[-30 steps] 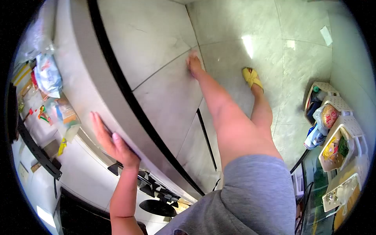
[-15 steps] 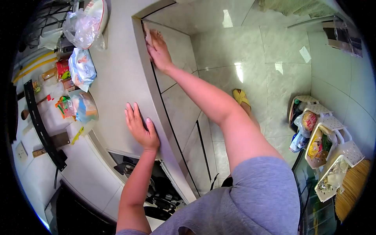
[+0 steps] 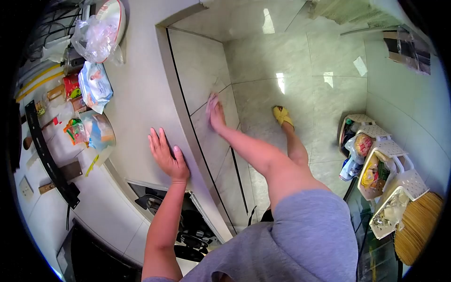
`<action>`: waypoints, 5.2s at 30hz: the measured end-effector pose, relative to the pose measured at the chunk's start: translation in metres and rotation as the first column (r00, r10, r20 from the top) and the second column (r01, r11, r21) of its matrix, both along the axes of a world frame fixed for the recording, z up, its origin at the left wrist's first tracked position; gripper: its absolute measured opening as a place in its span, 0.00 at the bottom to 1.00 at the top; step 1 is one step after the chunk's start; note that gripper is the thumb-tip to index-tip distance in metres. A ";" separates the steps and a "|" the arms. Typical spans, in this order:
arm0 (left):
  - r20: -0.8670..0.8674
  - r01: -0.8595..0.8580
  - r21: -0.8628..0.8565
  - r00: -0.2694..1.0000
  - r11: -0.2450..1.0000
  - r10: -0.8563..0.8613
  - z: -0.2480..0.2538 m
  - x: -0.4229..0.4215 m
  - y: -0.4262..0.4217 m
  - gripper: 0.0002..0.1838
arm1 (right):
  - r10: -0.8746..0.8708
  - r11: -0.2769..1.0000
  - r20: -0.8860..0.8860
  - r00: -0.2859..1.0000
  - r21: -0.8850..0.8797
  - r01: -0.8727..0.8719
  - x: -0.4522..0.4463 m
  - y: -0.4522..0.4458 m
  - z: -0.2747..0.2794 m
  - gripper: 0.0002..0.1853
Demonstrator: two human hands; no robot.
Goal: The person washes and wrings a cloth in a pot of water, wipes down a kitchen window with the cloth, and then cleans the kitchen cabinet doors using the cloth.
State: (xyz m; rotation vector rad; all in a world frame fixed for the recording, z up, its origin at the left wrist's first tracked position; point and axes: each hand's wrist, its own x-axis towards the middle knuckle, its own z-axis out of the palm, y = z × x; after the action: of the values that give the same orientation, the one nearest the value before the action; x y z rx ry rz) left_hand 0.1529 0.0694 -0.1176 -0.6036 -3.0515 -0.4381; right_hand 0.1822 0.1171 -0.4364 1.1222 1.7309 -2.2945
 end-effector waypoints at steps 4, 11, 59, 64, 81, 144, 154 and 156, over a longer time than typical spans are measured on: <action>-0.001 -0.010 -0.026 1.000 1.000 0.010 0.001 -0.001 0.000 0.32 | -0.003 0.997 -0.272 0.962 0.073 0.023 -0.014 0.025 0.106 0.33; 0.010 -0.008 -0.070 1.000 0.998 0.008 -0.002 -0.001 -0.001 0.33 | -0.019 0.983 -0.334 0.942 0.167 0.079 -0.134 0.090 0.050 0.32; -0.169 0.009 -0.141 0.985 0.990 -0.033 -0.016 0.018 -0.016 0.31 | 0.267 0.635 0.193 0.944 -0.772 -0.022 0.286 0.190 0.200 0.18; -0.027 -0.070 -0.385 0.998 0.920 0.064 0.028 0.033 0.018 0.32 | -0.325 0.594 0.077 0.943 -0.759 0.266 0.353 0.302 0.248 0.19; 0.854 -0.764 0.448 0.213 0.465 -0.474 0.108 0.207 0.237 0.24 | 0.314 0.856 -0.352 0.882 0.507 -0.102 0.286 0.346 0.434 0.25; 0.831 0.780 0.524 -0.556 -0.342 0.006 0.119 0.997 0.312 0.10 | -0.498 -0.342 0.743 -0.447 0.305 0.889 0.677 -0.243 0.321 0.19; 0.825 0.637 0.520 -0.548 -0.569 0.141 0.116 1.161 0.255 0.10 | -0.107 -0.899 0.461 -0.881 0.334 0.284 0.728 -0.247 0.313 0.18; 0.823 0.605 0.516 -0.547 -0.606 0.155 0.112 1.179 0.237 0.10 | -0.086 -0.920 0.433 -0.897 0.310 0.238 0.724 -0.244 0.294 0.17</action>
State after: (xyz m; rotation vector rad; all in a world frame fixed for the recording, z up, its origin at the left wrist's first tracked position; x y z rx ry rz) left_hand 1.3316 0.3059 -0.0060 1.6691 0.1298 -0.7858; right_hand 0.9058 -0.1266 -0.1422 -1.6604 1.1019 0.3393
